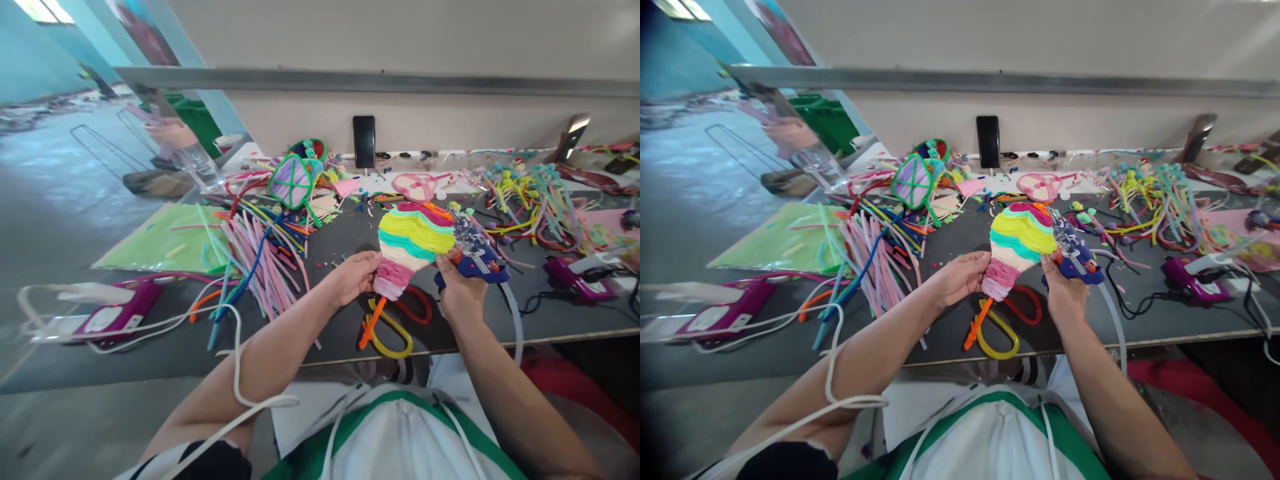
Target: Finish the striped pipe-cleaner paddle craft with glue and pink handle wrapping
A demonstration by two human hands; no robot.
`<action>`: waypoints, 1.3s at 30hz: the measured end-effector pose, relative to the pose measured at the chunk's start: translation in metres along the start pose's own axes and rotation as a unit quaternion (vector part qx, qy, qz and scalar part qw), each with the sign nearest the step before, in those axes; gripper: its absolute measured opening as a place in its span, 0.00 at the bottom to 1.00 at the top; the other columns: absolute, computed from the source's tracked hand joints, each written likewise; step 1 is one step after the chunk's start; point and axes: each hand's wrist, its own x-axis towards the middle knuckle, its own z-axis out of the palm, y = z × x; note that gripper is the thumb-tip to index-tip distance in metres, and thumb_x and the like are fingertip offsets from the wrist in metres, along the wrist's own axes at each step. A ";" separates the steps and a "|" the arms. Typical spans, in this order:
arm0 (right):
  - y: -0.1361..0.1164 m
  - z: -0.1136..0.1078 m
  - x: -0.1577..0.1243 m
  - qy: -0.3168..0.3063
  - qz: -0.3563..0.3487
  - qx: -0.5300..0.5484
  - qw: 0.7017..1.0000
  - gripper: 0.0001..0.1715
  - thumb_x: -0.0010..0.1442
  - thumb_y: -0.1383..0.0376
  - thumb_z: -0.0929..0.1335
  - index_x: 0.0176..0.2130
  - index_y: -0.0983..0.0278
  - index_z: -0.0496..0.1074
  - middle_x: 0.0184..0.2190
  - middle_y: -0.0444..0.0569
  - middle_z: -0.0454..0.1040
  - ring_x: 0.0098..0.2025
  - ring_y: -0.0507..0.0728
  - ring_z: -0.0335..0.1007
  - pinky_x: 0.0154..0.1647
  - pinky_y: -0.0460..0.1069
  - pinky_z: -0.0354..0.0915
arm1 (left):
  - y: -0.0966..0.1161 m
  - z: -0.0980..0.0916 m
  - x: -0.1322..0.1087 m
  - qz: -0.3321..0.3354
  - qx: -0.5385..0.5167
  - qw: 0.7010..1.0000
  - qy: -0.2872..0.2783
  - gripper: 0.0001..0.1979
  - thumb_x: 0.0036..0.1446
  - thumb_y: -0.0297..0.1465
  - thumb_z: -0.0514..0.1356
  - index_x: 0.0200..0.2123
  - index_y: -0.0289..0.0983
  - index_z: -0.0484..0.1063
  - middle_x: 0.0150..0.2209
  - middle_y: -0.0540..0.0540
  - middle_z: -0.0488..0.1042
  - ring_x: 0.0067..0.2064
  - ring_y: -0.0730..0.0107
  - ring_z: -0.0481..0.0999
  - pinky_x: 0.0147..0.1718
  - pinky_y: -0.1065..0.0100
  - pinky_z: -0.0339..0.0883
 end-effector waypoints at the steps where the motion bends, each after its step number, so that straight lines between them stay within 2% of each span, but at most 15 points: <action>1: 0.000 0.001 -0.002 -0.004 0.000 0.000 1.000 0.17 0.40 0.62 0.78 0.29 0.65 0.73 0.27 0.42 0.73 0.30 0.51 0.70 0.36 0.49 0.70 | -0.002 -0.001 0.001 0.005 -0.011 1.000 0.003 0.18 0.50 0.39 0.67 0.39 0.31 0.75 0.36 0.40 0.79 0.31 0.70 0.78 0.33 0.68 0.73; 10: -0.006 0.008 -0.012 -0.033 -0.003 -0.068 0.997 0.17 0.42 0.57 0.76 0.29 0.65 0.72 0.27 0.44 0.73 0.30 0.53 0.70 0.38 0.52 0.70 | -0.006 0.009 0.001 0.020 -0.056 0.998 0.038 0.19 0.41 0.32 0.72 0.37 0.30 0.77 0.34 0.41 0.80 0.32 0.70 0.78 0.37 0.70 0.71; 15: -0.027 0.010 -0.016 -0.097 0.021 -0.112 0.989 0.15 0.46 0.57 0.75 0.29 0.64 0.73 0.26 0.44 0.74 0.30 0.55 0.72 0.40 0.55 0.71 | -0.004 0.009 0.001 0.024 -0.076 0.995 0.064 0.16 0.41 0.30 0.72 0.35 0.30 0.78 0.32 0.42 0.80 0.31 0.71 0.78 0.35 0.72 0.70; 19: -0.043 0.002 -0.018 -0.150 0.041 -0.130 0.979 0.14 0.46 0.57 0.74 0.29 0.63 0.72 0.26 0.46 0.76 0.29 0.57 0.74 0.34 0.55 0.71 | 0.001 0.006 0.002 0.034 -0.085 0.992 0.084 0.14 0.40 0.29 0.71 0.33 0.30 0.77 0.28 0.43 0.80 0.27 0.73 0.77 0.30 0.73 0.70; 23: -0.047 -0.018 -0.026 -0.224 0.001 -0.186 0.957 0.13 0.49 0.57 0.74 0.33 0.63 0.74 0.32 0.49 0.79 0.31 0.58 0.75 0.34 0.53 0.71 | 0.007 0.002 0.003 0.062 -0.123 0.986 0.096 0.10 0.41 0.28 0.71 0.27 0.30 0.76 0.23 0.47 0.77 0.23 0.76 0.75 0.28 0.74 0.69; 28: -0.039 -0.038 -0.038 -0.290 -0.078 -0.284 0.910 0.13 0.49 0.56 0.73 0.31 0.62 0.74 0.27 0.47 0.77 0.28 0.57 0.73 0.29 0.50 0.68 | 0.010 0.001 0.002 0.090 -0.139 0.980 0.112 0.11 0.42 0.27 0.70 0.32 0.30 0.76 0.27 0.46 0.78 0.27 0.75 0.77 0.31 0.74 0.70; 31: -0.034 -0.043 -0.041 -0.321 -0.141 -0.302 0.886 0.12 0.50 0.56 0.73 0.32 0.61 0.74 0.27 0.46 0.76 0.29 0.56 0.73 0.31 0.48 0.68 | 0.011 0.003 0.001 0.103 -0.136 0.977 0.125 0.11 0.42 0.28 0.71 0.30 0.31 0.75 0.25 0.48 0.77 0.25 0.76 0.75 0.29 0.75 0.69; 35: -0.034 -0.044 -0.038 -0.338 -0.145 -0.323 0.872 0.11 0.52 0.57 0.72 0.32 0.61 0.73 0.27 0.45 0.75 0.29 0.55 0.72 0.31 0.47 0.67 | 0.012 0.006 -0.001 0.147 -0.122 0.972 0.134 0.13 0.43 0.30 0.70 0.33 0.33 0.75 0.30 0.47 0.79 0.29 0.74 0.77 0.33 0.73 0.70; 39: -0.037 -0.045 -0.035 -0.374 -0.145 -0.350 0.846 0.10 0.53 0.57 0.71 0.32 0.61 0.73 0.26 0.45 0.74 0.28 0.54 0.71 0.30 0.47 0.66 | 0.012 0.007 -0.003 0.159 -0.117 0.972 0.127 0.16 0.42 0.27 0.70 0.37 0.35 0.74 0.36 0.47 0.80 0.35 0.72 0.79 0.37 0.71 0.71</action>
